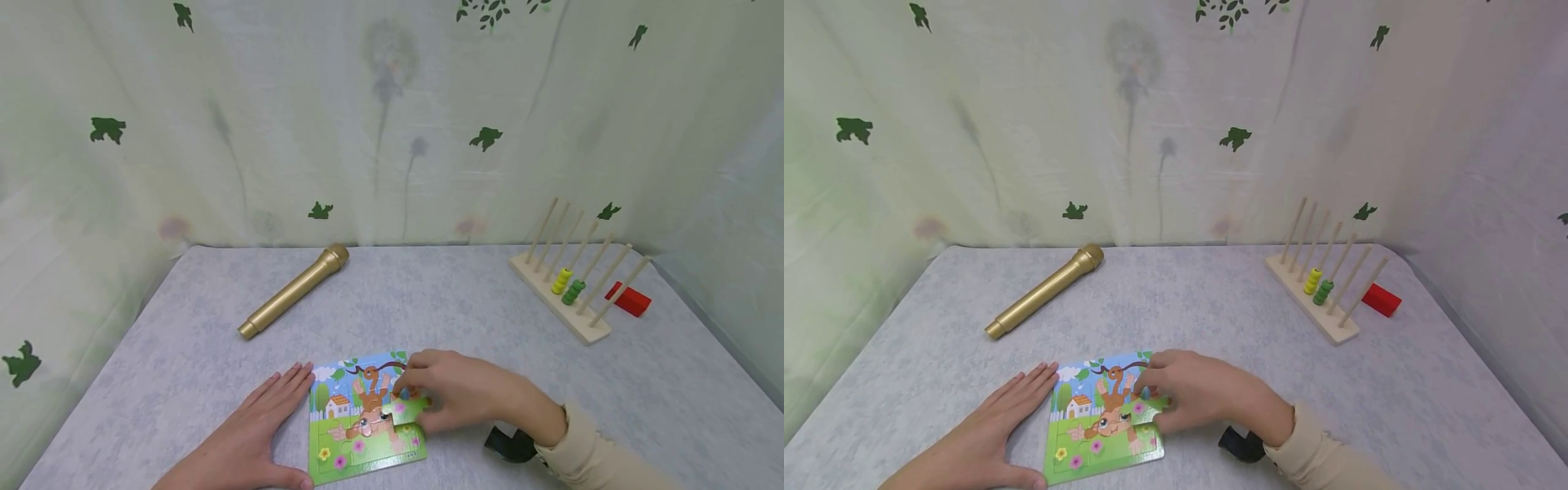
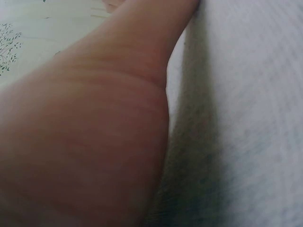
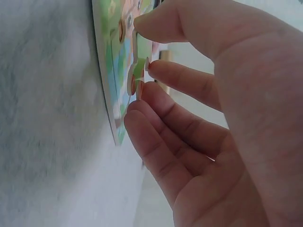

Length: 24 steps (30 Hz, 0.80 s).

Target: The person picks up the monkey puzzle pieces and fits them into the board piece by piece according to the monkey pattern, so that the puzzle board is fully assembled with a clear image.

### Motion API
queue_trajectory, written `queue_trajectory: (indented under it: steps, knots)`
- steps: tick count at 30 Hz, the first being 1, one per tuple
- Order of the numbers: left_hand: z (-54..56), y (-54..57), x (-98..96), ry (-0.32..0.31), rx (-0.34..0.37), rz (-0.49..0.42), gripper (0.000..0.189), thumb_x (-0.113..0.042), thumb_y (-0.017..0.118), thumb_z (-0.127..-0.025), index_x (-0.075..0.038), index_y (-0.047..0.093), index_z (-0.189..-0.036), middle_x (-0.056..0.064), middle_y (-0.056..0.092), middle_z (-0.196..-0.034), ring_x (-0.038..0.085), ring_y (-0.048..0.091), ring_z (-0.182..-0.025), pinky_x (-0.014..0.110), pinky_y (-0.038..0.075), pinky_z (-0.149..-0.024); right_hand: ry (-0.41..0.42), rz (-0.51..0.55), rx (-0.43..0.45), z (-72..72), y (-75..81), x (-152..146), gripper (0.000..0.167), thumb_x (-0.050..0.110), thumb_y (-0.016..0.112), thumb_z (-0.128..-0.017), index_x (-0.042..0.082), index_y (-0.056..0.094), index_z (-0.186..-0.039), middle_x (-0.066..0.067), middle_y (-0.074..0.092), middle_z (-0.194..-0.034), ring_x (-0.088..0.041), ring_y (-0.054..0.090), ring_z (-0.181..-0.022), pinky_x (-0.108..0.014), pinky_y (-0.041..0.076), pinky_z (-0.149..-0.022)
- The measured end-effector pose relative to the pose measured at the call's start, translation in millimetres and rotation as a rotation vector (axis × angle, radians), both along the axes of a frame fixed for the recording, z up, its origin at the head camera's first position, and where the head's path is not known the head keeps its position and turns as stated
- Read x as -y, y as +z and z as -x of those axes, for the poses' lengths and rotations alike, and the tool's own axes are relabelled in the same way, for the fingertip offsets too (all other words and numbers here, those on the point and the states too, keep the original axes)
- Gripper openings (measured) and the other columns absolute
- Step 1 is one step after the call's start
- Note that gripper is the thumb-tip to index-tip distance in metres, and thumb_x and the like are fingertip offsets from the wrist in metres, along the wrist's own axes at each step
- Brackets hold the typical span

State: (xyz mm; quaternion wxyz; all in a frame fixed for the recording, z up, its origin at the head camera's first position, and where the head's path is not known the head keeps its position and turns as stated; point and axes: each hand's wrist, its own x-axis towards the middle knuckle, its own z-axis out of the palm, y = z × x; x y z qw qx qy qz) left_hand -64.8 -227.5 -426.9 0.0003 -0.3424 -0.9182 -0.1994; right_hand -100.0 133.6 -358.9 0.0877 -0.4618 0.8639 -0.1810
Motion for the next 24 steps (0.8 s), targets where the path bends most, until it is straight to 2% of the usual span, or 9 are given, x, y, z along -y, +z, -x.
queue_trajectory:
  steps: [7, 14, 24]
  knots:
    - [0.7, 0.6, -0.1, -0.02, -0.025, 0.01, 0.128, -0.086, 0.068, -0.071, -0.006, 0.028, -0.163, 0.013, 0.032, -0.168, -0.011, -0.007, -0.153, 0.006, -0.008, -0.12, 0.042, 0.004, -0.02, -3.5, -2.2, 12, 0.037, 0.021, 0.074, -0.084, 0.023, 0.072, -0.121, 0.011, 0.057, -0.098, -0.001, 0.045, -0.083, -0.007, 0.038, -0.069]
    - [0.7, 0.5, 0.2, -0.024, -0.043, 0.009, 0.128, -0.085, 0.068, -0.071, -0.005, 0.028, -0.163, 0.014, 0.032, -0.168, -0.009, -0.006, -0.154, 0.006, -0.008, -0.121, 0.094, 0.023, -0.074, -6.8, -4.9, 22, 0.036, 0.024, 0.076, -0.084, 0.022, 0.072, -0.119, 0.01, 0.061, -0.102, 0.002, 0.048, -0.087, -0.002, 0.036, -0.075]
    - [-0.6, 1.1, -0.5, 0.02, 0.051, 0.01, 0.128, -0.086, 0.068, -0.071, -0.007, 0.029, -0.163, 0.009, 0.029, -0.17, -0.014, -0.009, -0.151, 0.004, -0.008, -0.118, 0.162, 0.038, -0.084, -8.7, -7.2, 36, 0.031, 0.023, 0.075, -0.086, 0.02, 0.072, -0.116, 0.01, 0.059, -0.097, 0.003, 0.046, -0.085, 0.0, 0.033, -0.074]
